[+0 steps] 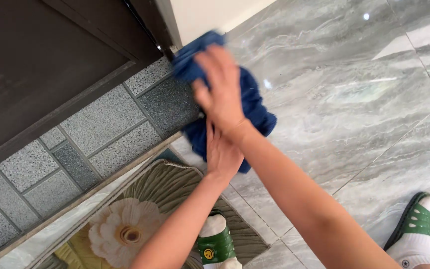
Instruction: Wiping the floor and baseboards with a blue cleaning cloth
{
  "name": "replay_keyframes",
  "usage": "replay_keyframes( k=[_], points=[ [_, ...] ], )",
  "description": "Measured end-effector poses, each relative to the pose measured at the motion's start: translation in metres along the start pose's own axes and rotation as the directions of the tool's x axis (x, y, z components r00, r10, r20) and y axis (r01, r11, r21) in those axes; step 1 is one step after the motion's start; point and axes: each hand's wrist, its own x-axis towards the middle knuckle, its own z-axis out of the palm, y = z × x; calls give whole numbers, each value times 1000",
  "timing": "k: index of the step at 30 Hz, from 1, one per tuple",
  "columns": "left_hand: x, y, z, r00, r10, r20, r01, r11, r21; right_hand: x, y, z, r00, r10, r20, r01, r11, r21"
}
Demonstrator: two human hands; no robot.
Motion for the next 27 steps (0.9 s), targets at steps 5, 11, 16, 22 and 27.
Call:
replay_keyframes(
  k=[5,11,16,22,27],
  points=[
    [-52,6,-10,977,-160,141,162,987,-3,-35,-26,18,715,-448,537,413,890,192],
    [-45,7,-23,991,42,125,-38,999,-36,-24,-33,-60,995,-72,68,82,986,-149],
    [11,17,-35,986,-17,166,17,1000,5,5,41,-51,978,99,183,-26,932,-363],
    [53,53,12,972,34,233,-57,994,92,10,116,-96,965,165,203,-53,882,-469],
    [71,123,47,890,314,331,-355,932,69,-38,191,-200,920,391,-21,-332,750,-572]
  ],
)
